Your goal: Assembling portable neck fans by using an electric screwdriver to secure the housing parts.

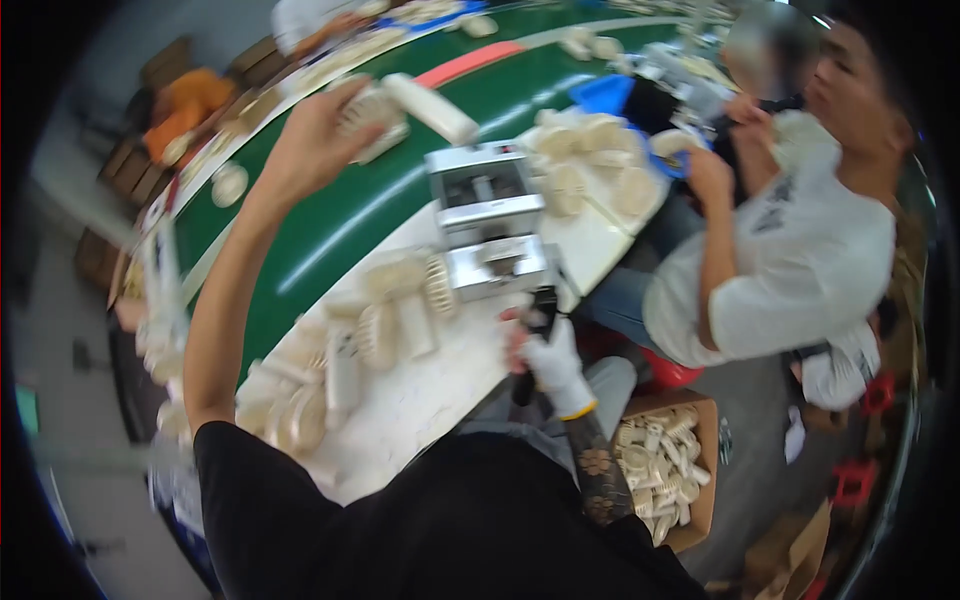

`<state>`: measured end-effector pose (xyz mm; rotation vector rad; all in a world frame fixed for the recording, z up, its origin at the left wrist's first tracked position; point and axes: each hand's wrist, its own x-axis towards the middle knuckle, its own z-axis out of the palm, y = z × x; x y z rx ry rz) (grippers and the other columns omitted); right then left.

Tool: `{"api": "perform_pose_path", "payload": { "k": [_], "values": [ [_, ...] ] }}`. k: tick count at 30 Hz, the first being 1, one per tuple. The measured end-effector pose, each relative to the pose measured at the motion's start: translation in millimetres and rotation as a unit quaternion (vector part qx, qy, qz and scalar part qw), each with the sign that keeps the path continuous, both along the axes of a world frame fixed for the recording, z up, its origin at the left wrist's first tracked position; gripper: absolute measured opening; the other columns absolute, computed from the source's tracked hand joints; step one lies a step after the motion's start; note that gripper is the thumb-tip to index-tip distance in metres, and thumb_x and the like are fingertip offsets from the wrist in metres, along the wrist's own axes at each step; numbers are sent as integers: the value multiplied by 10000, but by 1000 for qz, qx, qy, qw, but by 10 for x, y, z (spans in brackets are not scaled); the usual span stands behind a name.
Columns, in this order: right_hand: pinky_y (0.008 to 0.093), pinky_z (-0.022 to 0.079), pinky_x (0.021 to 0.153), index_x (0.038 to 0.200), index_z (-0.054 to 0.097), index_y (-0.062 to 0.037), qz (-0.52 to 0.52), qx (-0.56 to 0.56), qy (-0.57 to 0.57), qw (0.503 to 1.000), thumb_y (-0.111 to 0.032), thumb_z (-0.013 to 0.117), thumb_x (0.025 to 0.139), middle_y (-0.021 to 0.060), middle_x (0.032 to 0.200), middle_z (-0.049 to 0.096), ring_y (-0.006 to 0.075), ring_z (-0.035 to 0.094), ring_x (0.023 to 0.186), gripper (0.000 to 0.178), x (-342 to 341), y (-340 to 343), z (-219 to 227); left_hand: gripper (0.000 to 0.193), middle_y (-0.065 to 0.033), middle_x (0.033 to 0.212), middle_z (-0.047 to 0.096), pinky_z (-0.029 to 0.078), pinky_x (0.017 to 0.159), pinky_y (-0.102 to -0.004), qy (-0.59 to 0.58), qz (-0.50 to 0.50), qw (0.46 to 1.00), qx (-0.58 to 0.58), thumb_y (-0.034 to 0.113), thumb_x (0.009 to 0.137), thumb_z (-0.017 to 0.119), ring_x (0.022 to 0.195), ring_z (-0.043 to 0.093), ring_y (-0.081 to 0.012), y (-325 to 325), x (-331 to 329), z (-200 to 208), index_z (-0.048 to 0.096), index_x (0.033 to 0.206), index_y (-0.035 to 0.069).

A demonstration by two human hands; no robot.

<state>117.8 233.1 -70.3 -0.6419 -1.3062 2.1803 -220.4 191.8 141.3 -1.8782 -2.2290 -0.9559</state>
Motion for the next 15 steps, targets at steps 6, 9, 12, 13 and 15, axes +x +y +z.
{"api": "perform_pose_path", "payload": {
  "k": [6,9,12,13,15],
  "values": [
    [315,494,611,1264,550,56,189,-225,222,930,-266,812,796,32,742,591,123,591,648,625,250,-117,205,623,-146,1229,674,553,871,-337,-71,-102,992,-20,23,782,760,1065,682,-295,-1329,1361,-220,572,1370,107],
    [315,545,706,1260,547,83,170,-49,117,977,-279,871,717,85,884,677,169,665,759,729,354,-363,352,685,-144,1277,648,553,876,-340,-141,-55,988,24,-18,737,777,1067,686,-287,-1487,1914,-824,552,1375,92],
    [314,551,773,1242,560,77,180,-68,61,979,-263,898,671,120,988,687,196,680,852,745,569,-290,389,743,-153,1304,631,526,927,-330,-306,-7,952,25,-30,736,787,1120,663,-254,-1495,2223,-1278,487,1412,40],
    [313,554,807,1232,566,74,186,-79,35,979,-254,911,649,137,1040,693,210,687,898,753,645,-291,405,743,-153,1304,631,526,927,-330,-314,-12,949,18,-30,736,787,1120,663,-254,-1475,2277,-1351,487,1412,40],
    [309,553,801,1239,561,68,179,-67,9,982,-256,908,653,133,1052,687,204,682,909,754,770,-270,477,720,-154,1310,623,499,966,-332,-349,41,933,81,5,793,766,1170,627,-243,-1449,2421,-1487,443,1437,10]
  ]
}}
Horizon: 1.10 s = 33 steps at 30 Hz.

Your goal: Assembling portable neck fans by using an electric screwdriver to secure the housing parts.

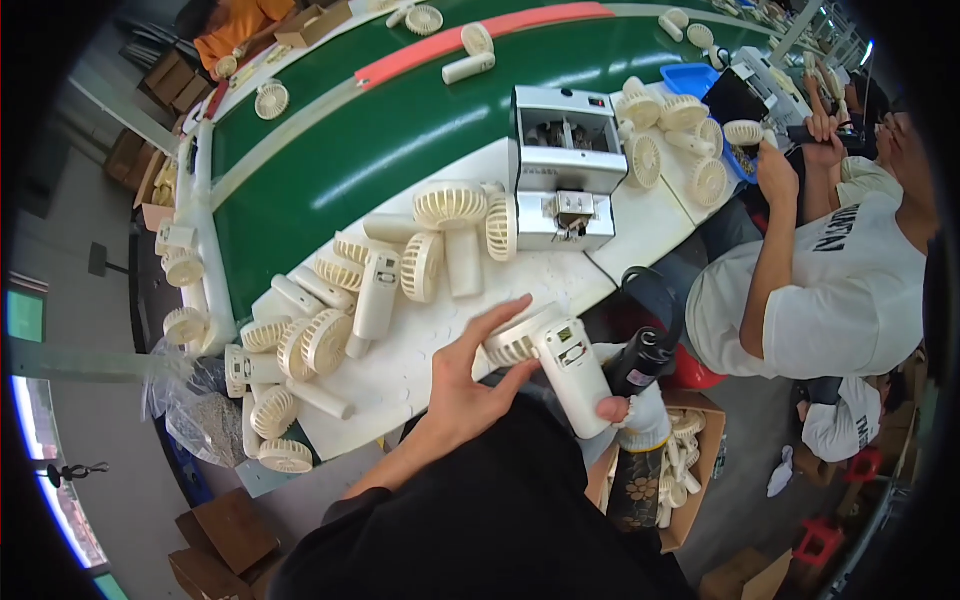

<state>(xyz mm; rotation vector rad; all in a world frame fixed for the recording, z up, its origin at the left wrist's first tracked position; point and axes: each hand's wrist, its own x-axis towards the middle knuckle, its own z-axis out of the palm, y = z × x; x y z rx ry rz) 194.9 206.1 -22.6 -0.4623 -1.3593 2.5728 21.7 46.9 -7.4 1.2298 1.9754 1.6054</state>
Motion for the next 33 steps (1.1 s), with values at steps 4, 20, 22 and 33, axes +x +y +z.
{"api": "perform_pose_path", "payload": {
  "k": [4,20,22,33],
  "values": [
    [295,542,785,1228,568,45,-45,61,-49,996,-208,885,675,105,1045,672,177,663,916,686,128,-98,207,624,-163,1310,611,467,1015,-353,-251,6,966,-57,154,901,706,1213,589,-248,-106,-48,-91,423,1425,-31],
    [299,497,649,1051,489,-69,-160,259,-15,952,11,725,785,52,783,555,149,573,656,365,-239,486,404,263,-83,950,641,528,821,-346,-792,-125,597,-29,343,1011,533,874,650,-223,214,-157,32,555,1016,81],
    [307,496,652,1053,450,-90,-176,262,27,949,21,692,812,52,766,537,173,564,635,359,-464,612,475,255,-61,916,625,523,798,-342,-806,-148,573,-24,345,1016,516,855,639,-219,244,-220,5,547,1007,92],
    [378,378,760,1077,430,-163,-66,322,189,925,-124,538,917,23,782,462,166,462,714,196,-1402,1124,612,173,-1,684,467,412,540,-293,-816,-195,543,23,188,955,645,578,477,-137,343,-231,-81,519,914,76]
  ]
}}
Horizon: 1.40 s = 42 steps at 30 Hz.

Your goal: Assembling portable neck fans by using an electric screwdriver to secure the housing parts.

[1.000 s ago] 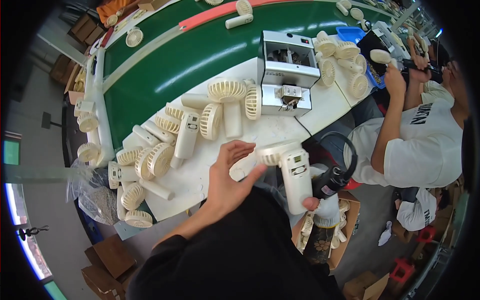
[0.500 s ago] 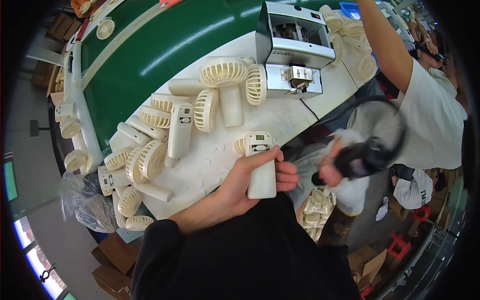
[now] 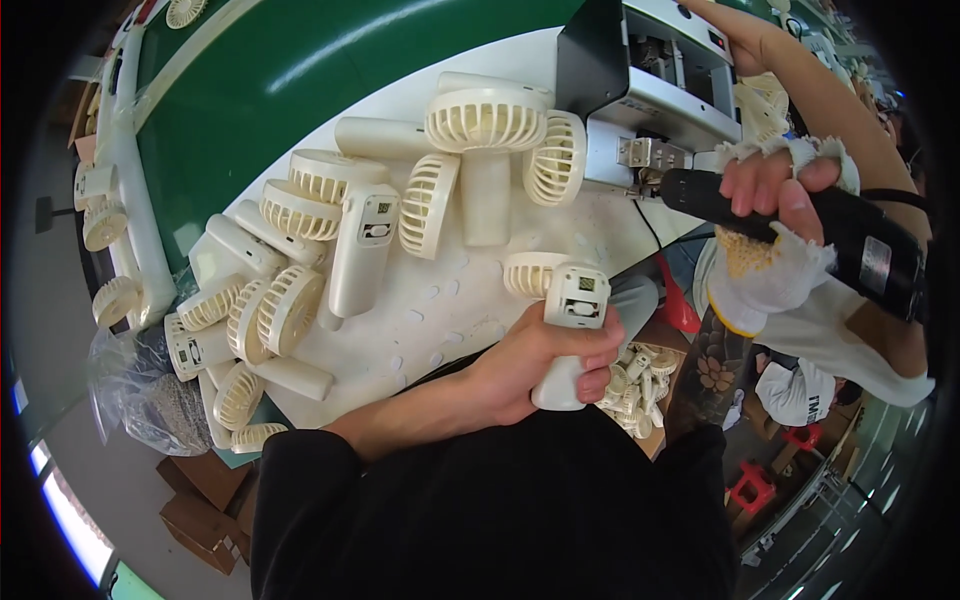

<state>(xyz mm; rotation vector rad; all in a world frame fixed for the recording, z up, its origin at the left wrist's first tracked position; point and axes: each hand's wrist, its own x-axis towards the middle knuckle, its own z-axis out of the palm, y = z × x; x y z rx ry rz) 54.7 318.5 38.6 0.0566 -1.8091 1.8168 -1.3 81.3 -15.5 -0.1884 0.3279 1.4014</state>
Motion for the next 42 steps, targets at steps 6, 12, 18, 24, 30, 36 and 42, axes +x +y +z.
{"api": "perform_pose_path", "payload": {
  "k": [6,12,18,24,30,36,42],
  "values": [
    [357,377,746,1088,443,-162,37,-123,-55,990,-127,546,900,18,786,477,152,482,719,216,30,-297,239,186,-2,641,474,373,469,-290,8,-23,999,-24,136,931,679,511,464,-111,47,67,-93,519,880,56],
    [370,409,695,1138,386,-151,-56,-60,-57,995,-220,642,874,20,710,476,164,475,605,374,558,-827,829,203,-9,588,474,372,449,-297,91,-33,995,-28,130,925,677,460,456,-115,106,108,-105,512,835,53],
    [358,421,678,1089,378,-130,-49,-98,-75,991,-196,681,824,14,703,482,155,470,579,408,839,-932,1020,191,-15,588,492,383,455,-296,110,-29,993,-23,115,919,671,466,477,-118,112,154,-120,517,826,52],
    [374,438,662,1078,368,-144,54,29,-56,997,-190,690,820,20,703,493,159,486,580,416,304,-1057,740,117,-39,615,446,388,502,-297,127,-41,991,-28,-42,826,569,523,449,-141,124,130,-60,475,846,25],
    [373,438,656,1055,373,-147,20,17,-69,997,-192,694,816,17,681,491,155,482,575,403,731,-1047,854,80,-46,610,489,387,480,-295,153,-20,987,-34,-9,831,574,501,463,-134,103,167,-102,504,859,16],
    [372,438,649,1032,379,-151,-30,3,-87,996,-195,698,811,14,659,488,151,477,570,391,1219,-1116,1032,98,-67,627,515,390,475,-297,158,-30,986,-39,-80,786,533,514,470,-141,140,146,-93,510,860,-20],
    [372,438,643,1009,384,-154,-76,-3,-99,992,-197,702,807,11,637,486,147,473,565,379,930,-1213,862,71,-58,618,520,394,468,-296,164,-32,985,-36,-26,819,573,497,476,-135,122,123,-79,519,858,-1]
  ]
}}
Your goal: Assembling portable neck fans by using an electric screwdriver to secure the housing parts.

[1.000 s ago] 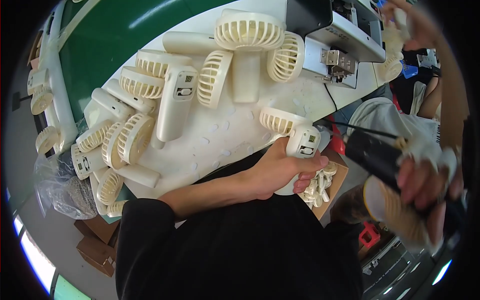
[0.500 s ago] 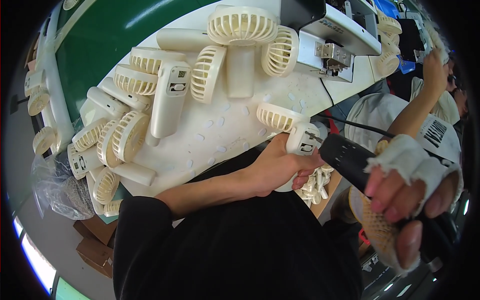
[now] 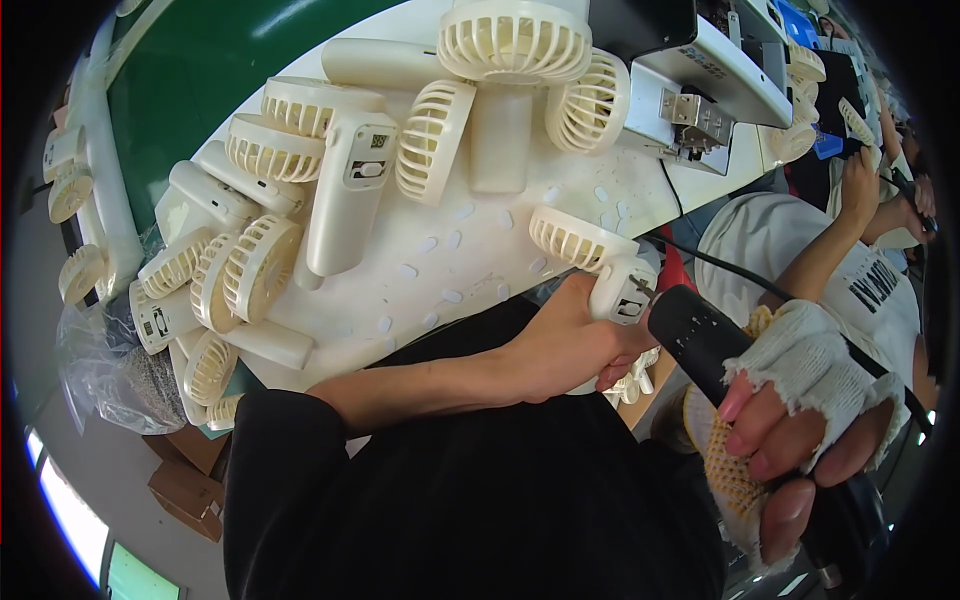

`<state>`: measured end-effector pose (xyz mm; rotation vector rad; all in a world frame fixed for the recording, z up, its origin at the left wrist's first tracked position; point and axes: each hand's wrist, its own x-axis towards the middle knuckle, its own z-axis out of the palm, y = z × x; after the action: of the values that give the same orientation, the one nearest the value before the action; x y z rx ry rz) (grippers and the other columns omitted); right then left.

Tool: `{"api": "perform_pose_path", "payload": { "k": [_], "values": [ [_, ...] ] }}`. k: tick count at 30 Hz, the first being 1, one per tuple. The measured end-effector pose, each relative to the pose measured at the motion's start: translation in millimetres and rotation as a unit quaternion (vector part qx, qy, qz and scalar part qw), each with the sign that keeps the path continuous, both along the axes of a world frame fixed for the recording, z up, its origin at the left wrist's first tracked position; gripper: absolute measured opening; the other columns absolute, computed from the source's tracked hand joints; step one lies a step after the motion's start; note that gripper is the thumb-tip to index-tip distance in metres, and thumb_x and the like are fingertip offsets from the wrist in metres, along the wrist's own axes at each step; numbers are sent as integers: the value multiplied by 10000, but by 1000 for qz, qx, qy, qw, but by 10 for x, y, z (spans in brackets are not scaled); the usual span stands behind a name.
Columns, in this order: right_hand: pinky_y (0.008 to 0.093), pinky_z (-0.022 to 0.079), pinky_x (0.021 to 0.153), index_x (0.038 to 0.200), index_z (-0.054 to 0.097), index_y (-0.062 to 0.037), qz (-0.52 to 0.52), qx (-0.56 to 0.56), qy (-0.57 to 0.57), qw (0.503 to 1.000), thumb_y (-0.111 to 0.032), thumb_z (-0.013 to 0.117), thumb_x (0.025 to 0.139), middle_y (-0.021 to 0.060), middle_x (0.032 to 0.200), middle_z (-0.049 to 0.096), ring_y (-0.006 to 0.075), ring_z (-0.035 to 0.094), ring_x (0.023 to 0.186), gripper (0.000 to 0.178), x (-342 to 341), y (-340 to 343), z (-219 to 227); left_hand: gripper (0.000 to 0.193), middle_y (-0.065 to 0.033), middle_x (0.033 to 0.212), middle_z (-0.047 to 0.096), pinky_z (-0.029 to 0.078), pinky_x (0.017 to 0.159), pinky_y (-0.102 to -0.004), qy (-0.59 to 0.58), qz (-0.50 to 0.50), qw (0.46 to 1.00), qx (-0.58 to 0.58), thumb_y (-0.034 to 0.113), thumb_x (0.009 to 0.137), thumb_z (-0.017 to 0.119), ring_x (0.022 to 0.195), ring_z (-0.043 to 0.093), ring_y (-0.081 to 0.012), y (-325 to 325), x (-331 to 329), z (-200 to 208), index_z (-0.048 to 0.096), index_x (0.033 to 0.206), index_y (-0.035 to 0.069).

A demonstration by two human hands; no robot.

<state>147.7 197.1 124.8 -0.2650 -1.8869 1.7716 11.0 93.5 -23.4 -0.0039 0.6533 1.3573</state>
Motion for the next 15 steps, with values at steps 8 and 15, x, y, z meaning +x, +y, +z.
{"api": "perform_pose_path", "payload": {
  "k": [8,15],
  "values": [
    [355,395,660,999,425,-135,-7,-31,72,997,-219,693,785,-3,643,463,142,446,559,353,-538,161,-91,136,-27,605,514,384,450,-291,-55,18,998,15,91,903,653,474,473,-118,-40,52,-73,540,853,35],
    [418,388,856,1159,496,-190,177,-35,98,979,-80,453,984,32,834,490,199,514,815,211,-870,1273,-671,176,-16,611,444,373,483,-281,-109,7,994,14,95,915,681,507,438,-114,-26,6,-5,521,848,59]
  ]
}}
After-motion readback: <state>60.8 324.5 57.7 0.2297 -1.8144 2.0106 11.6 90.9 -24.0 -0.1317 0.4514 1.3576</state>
